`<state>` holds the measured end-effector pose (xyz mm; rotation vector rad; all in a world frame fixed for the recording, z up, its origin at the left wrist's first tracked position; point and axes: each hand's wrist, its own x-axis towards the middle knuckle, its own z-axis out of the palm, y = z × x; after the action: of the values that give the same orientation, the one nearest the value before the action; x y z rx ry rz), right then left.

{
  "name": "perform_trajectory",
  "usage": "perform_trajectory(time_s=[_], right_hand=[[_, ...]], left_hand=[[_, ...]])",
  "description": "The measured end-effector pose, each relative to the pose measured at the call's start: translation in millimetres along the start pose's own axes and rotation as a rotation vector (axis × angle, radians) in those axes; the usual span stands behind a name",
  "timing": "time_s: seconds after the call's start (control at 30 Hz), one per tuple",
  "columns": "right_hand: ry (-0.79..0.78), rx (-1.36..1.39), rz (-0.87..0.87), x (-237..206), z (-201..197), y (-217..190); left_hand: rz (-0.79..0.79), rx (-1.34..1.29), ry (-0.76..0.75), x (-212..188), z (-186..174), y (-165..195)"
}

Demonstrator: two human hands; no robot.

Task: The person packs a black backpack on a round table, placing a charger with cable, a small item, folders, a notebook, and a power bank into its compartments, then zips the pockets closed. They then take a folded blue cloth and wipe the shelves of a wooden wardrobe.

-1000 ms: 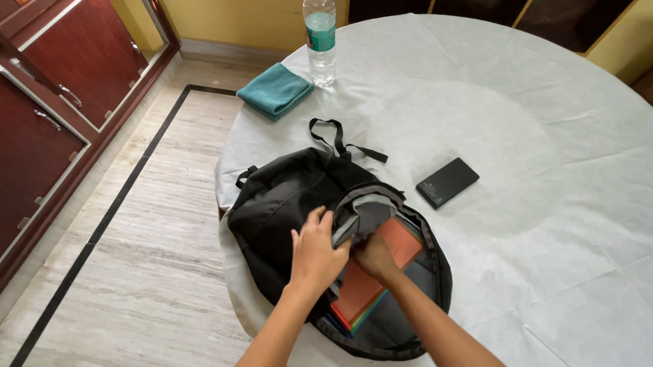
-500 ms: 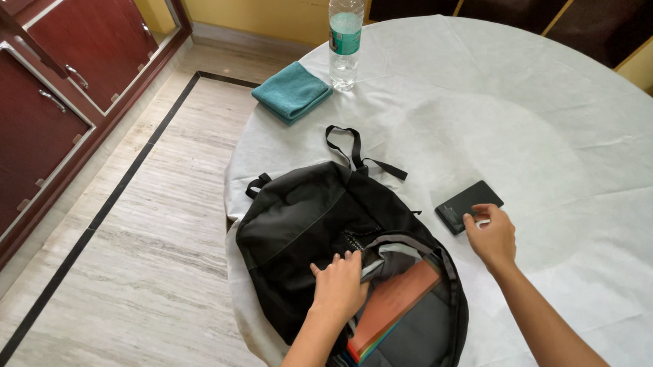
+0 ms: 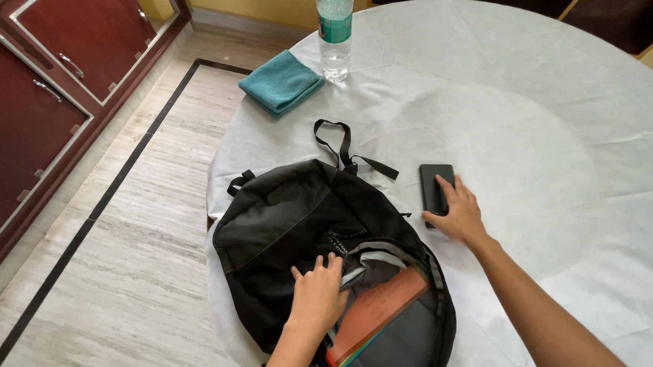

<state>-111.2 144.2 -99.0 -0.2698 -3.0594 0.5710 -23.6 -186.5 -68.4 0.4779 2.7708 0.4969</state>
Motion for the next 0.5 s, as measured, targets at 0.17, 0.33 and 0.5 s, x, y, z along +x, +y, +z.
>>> perform_trajectory(time_s=[0.17,0.33,0.5], right_hand=[[0.214,-0.096,0.105,-15.1,17.3,-17.3],[0.515,-0.297,0.018,-37.2,41.4,-24.1],[0.432,-0.417,-0.077,-29.3,35.7,-6.0]], left_hand=[[-0.015,-0.018,0.016,-1.1,-1.0,1.7],[-0.035,-0.015,-0.009,0.2,1.9,0.0],[0.013,-0.031,0.085,0.8,6.7,-3.4]])
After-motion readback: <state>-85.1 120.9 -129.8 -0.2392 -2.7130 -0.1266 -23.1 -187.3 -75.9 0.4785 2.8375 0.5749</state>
